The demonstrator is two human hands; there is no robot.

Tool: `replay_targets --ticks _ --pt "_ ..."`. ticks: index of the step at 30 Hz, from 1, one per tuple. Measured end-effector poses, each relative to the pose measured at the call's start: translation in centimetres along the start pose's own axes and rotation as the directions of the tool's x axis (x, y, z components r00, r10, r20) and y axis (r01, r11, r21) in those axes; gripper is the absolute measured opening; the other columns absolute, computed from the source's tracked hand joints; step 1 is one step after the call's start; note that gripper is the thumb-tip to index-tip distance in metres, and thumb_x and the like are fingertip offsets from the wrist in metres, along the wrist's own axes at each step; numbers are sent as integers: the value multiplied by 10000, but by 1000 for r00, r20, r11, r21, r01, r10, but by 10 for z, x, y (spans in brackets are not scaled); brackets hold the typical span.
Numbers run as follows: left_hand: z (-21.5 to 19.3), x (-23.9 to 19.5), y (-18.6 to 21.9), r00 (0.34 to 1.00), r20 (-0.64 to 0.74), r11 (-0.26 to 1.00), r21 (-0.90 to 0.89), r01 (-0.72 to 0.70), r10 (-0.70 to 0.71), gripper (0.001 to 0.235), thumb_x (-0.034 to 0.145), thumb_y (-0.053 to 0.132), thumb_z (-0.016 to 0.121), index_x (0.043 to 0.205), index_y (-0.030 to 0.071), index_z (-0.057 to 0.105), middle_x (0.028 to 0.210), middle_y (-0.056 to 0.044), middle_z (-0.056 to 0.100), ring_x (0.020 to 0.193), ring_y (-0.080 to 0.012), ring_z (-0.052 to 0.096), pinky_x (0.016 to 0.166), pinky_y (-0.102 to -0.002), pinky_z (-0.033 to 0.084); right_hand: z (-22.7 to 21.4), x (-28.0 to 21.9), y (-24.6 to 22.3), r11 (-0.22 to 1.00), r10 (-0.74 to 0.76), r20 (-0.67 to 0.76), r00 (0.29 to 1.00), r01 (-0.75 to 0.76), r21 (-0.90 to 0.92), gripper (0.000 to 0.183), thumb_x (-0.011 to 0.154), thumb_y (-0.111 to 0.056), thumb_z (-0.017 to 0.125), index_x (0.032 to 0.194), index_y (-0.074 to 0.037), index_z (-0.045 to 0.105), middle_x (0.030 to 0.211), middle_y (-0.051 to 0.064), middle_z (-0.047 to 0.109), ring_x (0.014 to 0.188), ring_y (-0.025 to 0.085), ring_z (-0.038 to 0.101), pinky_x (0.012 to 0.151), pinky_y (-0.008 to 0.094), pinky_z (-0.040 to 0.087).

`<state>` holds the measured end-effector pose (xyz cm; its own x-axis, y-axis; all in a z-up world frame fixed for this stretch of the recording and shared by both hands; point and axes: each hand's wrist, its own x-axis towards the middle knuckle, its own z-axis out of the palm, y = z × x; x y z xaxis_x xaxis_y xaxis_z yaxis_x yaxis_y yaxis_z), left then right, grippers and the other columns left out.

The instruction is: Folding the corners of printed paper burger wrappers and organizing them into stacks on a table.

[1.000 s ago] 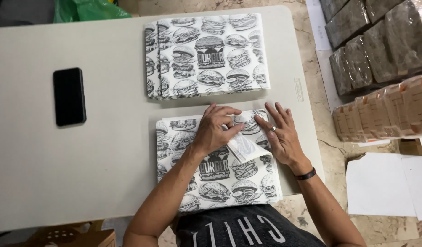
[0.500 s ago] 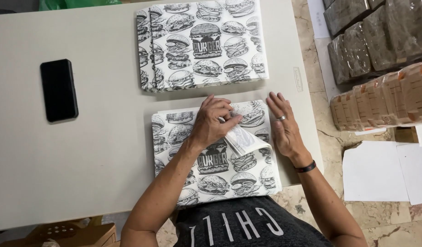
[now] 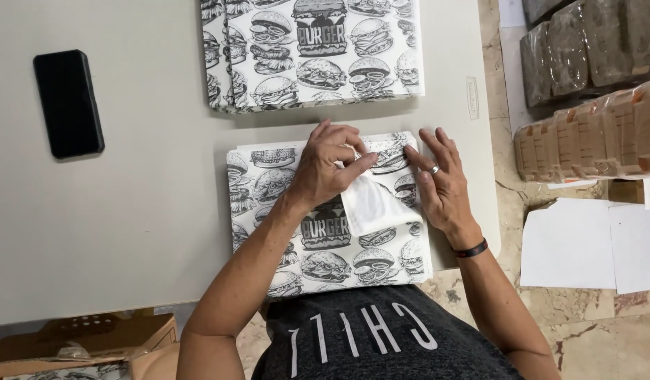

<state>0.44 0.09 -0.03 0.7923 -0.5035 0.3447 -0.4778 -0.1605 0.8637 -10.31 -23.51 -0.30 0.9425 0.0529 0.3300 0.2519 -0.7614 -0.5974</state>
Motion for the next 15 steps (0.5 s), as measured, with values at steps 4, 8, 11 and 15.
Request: replay_targets --ticks 4,8,11,15 --pt "4 1 -2 1000 19 996 89 15 -16 427 886 268 820 570 131 569 1108 3 751 1219 -303 636 1134 -611 316 1 2 -3 1000 6 14 1000 -6 -25 528 1078 -473 259 1427 -288 610 1574 122 440 1511 406 272 1218 581 152" --pt "6 -2 -7 1000 -3 991 132 28 -28 414 868 276 838 593 122 570 1032 -16 747 1164 -280 662 1135 -565 328 -2 5 -10 1000 -14 50 999 15 -18 591 1071 -519 191 1441 -294 594 1618 114 375 1530 391 231 1224 578 106" --pt "9 -5 -15 1000 -13 995 99 20 -19 404 869 277 846 610 122 578 880 -32 722 1090 -265 687 1132 -570 330 -5 6 -11 999 -18 29 999 17 48 599 1068 -517 184 1479 -286 553 1615 131 368 1527 396 226 1217 595 122" --pt "4 -6 -17 996 -15 995 -54 84 -85 413 882 437 849 997 125 603 636 13 634 776 -243 716 1137 -624 319 -6 3 -4 984 28 -51 998 -18 179 565 1083 -457 217 1413 -228 615 1558 153 436 1513 391 277 1214 603 187"
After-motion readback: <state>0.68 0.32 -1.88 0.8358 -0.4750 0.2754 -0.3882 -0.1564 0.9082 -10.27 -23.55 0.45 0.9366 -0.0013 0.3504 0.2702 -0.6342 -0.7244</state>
